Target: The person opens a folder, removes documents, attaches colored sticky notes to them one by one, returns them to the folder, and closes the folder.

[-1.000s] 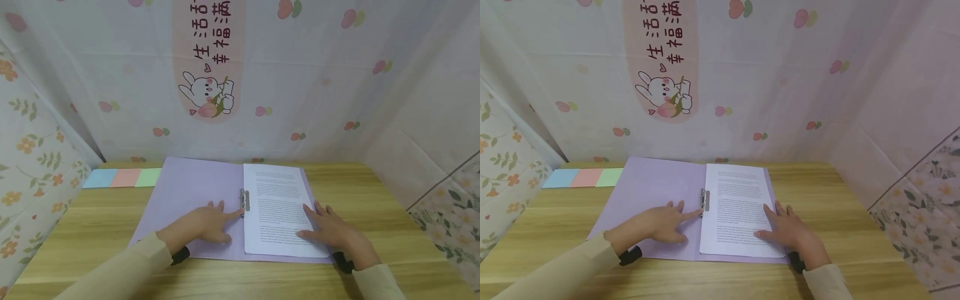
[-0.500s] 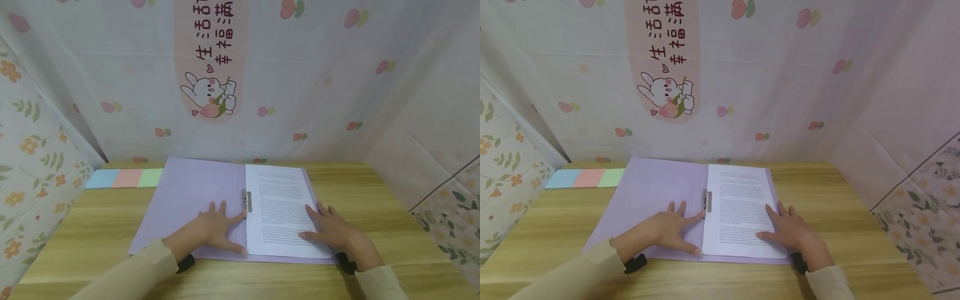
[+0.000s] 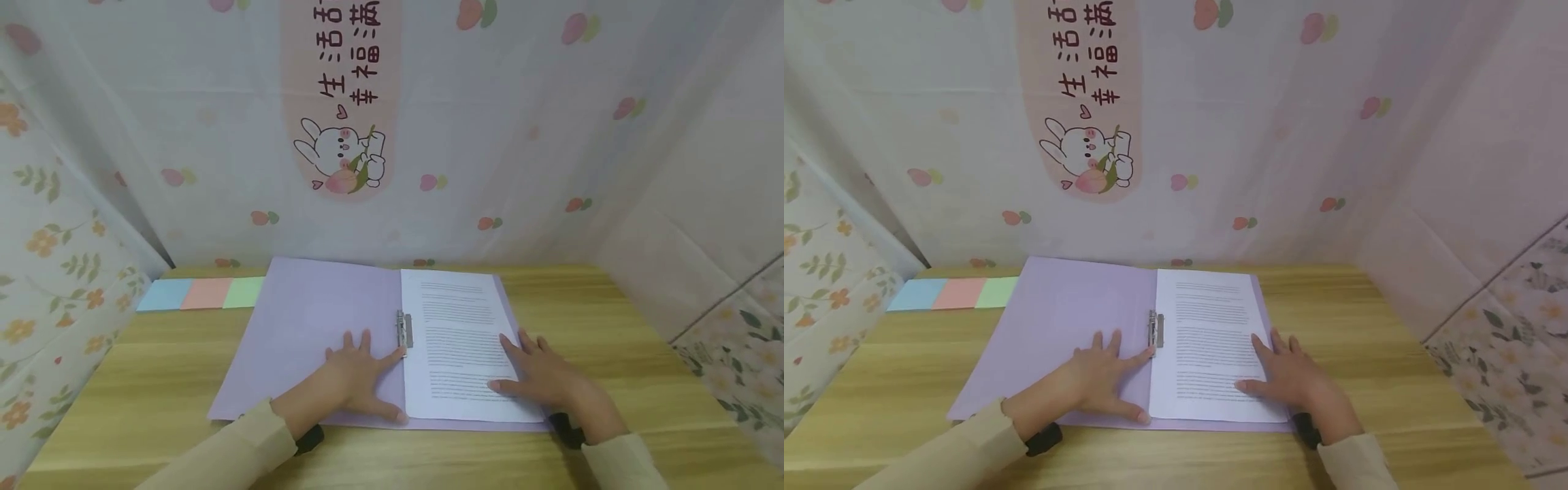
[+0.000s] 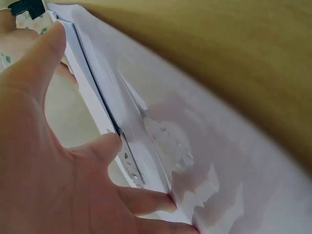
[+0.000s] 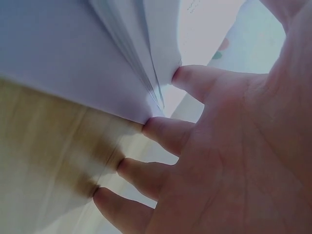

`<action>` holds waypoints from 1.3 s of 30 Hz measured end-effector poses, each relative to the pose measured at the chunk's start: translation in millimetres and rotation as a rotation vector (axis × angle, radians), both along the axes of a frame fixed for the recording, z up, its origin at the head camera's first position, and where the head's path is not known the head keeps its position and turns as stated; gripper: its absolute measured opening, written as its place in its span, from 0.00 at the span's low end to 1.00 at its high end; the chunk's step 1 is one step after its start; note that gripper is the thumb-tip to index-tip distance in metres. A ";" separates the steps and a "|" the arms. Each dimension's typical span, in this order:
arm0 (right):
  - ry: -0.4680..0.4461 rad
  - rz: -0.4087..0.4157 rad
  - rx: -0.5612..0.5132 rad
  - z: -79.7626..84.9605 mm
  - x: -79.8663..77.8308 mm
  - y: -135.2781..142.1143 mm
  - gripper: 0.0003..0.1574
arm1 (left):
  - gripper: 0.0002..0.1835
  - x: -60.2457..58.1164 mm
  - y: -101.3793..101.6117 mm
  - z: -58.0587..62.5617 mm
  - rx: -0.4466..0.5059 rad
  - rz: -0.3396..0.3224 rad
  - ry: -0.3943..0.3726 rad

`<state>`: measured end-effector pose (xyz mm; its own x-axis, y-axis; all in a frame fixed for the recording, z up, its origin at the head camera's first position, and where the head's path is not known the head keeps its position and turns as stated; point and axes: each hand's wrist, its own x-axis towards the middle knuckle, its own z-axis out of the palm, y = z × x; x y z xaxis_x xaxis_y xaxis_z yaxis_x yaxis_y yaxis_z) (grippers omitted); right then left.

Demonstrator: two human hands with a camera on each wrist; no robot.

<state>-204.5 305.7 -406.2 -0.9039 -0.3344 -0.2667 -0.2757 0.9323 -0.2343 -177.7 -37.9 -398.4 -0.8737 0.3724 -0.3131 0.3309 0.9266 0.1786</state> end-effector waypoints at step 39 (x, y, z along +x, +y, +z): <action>-0.008 -0.033 0.018 -2.1 1.3 2.2 0.65 | 0.51 -14.9 -16.3 6.9 0.166 -0.044 0.020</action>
